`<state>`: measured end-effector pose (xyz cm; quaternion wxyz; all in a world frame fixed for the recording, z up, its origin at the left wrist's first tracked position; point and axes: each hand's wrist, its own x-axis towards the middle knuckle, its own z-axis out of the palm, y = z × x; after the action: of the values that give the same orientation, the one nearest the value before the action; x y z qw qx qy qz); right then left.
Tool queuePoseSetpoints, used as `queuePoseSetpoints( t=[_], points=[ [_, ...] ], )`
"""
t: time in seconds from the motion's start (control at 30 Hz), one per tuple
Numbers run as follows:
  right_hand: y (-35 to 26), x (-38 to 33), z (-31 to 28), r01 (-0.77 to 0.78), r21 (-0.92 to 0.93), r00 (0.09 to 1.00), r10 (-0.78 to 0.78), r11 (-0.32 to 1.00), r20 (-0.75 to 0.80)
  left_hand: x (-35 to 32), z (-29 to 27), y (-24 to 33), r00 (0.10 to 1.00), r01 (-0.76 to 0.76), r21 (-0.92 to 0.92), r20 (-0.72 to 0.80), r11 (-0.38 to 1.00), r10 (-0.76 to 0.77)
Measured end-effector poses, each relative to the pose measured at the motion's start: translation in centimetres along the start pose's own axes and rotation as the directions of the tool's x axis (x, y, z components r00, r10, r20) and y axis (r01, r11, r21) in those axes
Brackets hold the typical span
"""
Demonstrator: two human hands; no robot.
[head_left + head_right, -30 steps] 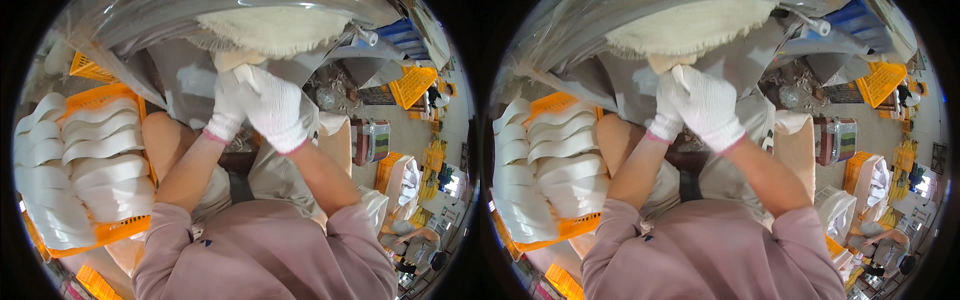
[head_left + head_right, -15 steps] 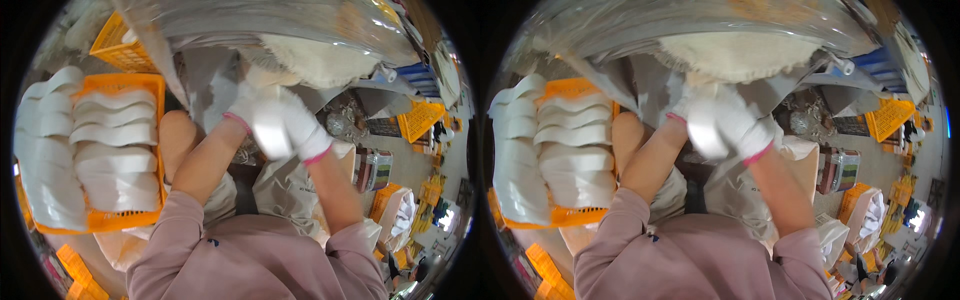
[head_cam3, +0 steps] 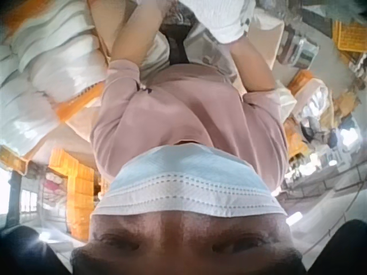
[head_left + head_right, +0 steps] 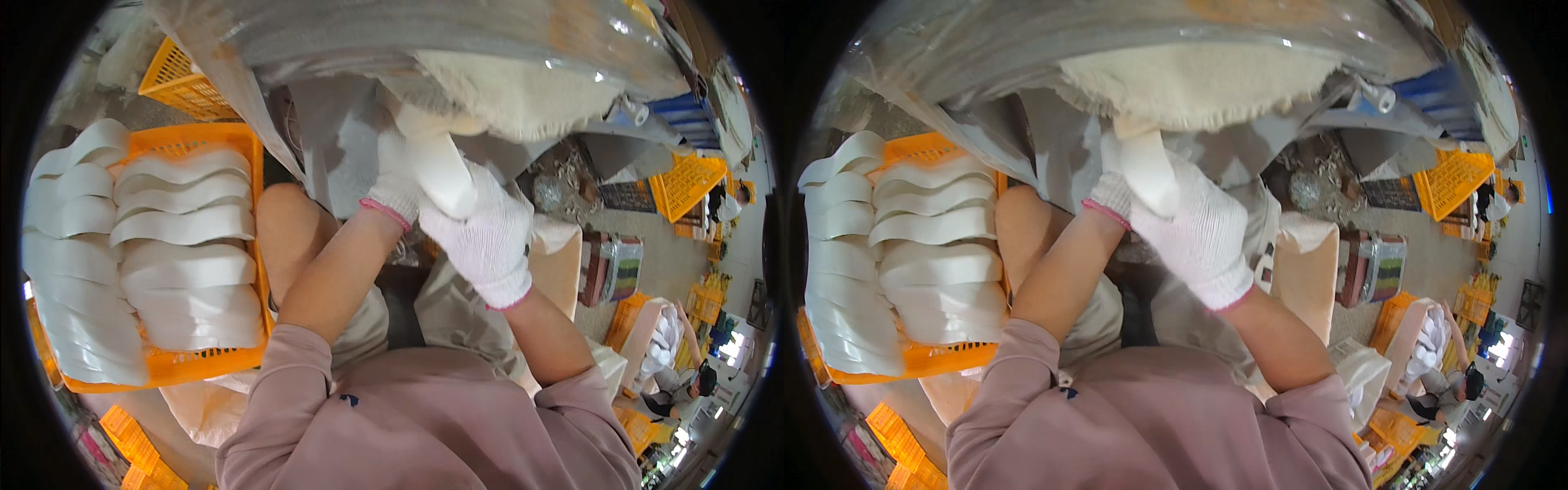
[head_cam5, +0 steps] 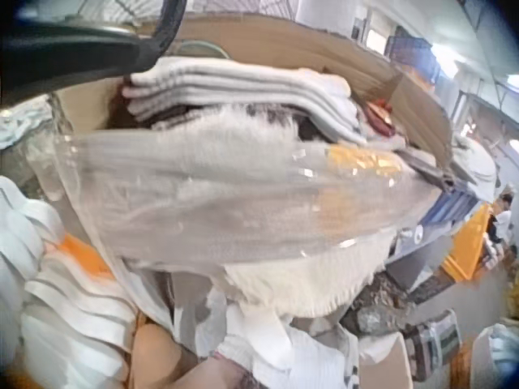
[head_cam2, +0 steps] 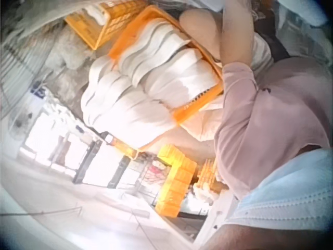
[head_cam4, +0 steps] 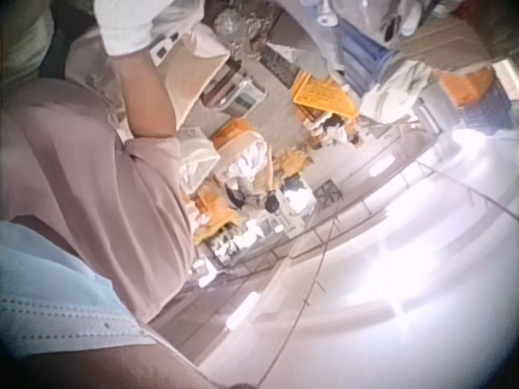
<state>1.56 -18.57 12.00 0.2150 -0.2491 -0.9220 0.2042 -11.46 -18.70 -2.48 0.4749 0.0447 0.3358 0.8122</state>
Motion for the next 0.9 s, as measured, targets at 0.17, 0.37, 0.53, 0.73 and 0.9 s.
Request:
queuePoseSetpoints(
  t=[0.17,0.37,0.53,0.73,0.9],
  points=[
    [0.1,0.7,0.2,-0.102,0.149,0.993,0.109,0.984,-0.037,-0.8,-1.7,1.2,0.960,0.213,-0.116,0.210,0.970,-0.185],
    [1.2,0.1,2.7,-0.171,0.153,0.950,0.204,0.973,-0.238,-3.7,0.4,-0.5,0.946,-0.289,0.433,-0.009,0.854,0.325],
    [0.9,1.2,3.5,-0.247,0.321,0.926,0.320,0.914,-0.199,-4.0,2.0,0.0,0.914,-0.341,0.650,0.059,0.679,0.403],
    [0.9,0.7,-1.6,-0.267,0.234,0.939,0.198,0.935,0.281,-3.6,1.7,0.6,0.962,-0.262,0.088,-0.050,0.961,0.267],
    [-2.3,-5.4,-3.9,-0.193,-0.192,0.952,0.231,0.962,0.201,-1.4,1.2,-1.4,0.972,0.137,-0.335,-0.134,0.932,-0.191]
  ],
)
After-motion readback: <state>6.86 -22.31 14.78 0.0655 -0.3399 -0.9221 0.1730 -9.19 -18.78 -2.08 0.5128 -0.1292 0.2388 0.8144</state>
